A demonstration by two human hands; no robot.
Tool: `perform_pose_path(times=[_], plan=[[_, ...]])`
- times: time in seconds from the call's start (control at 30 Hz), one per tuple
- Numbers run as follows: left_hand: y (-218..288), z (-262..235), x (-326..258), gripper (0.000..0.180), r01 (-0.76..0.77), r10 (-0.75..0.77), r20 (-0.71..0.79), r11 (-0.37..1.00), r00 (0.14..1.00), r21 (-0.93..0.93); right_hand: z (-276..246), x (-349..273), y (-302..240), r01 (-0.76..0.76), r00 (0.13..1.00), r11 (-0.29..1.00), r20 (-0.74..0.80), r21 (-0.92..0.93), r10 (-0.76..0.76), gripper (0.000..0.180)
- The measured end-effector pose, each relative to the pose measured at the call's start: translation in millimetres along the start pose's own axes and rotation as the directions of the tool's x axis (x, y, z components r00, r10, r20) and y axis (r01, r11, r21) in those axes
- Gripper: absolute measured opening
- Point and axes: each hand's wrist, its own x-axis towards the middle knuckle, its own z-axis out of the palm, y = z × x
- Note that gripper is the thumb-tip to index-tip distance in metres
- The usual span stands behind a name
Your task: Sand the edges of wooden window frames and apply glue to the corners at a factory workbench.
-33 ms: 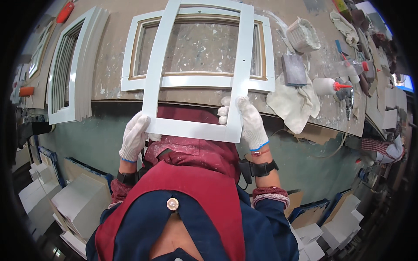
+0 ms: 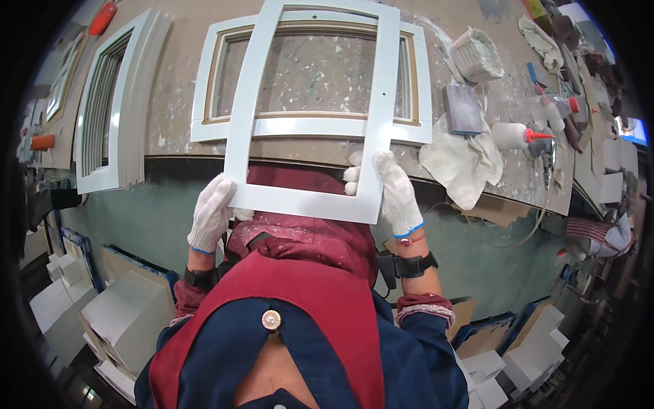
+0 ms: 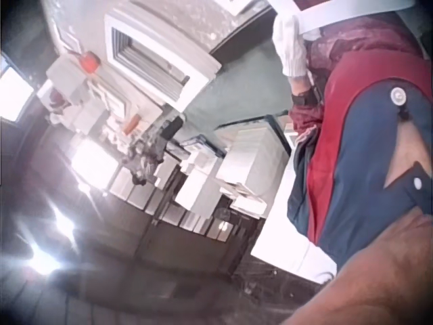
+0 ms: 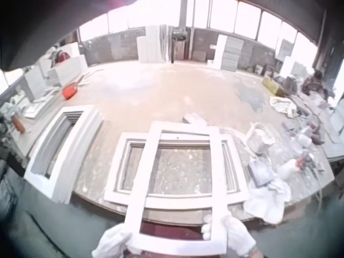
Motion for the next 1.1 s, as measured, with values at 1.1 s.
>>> perform_pose_path(times=[1.1], plan=[[-9,-10,5,0.037,-0.009,-0.006,-0.054,0.965,0.999,-0.261,-12,-36,19,0.019,0.976,0.885,-0.184,-0.465,-0.118,0.058]])
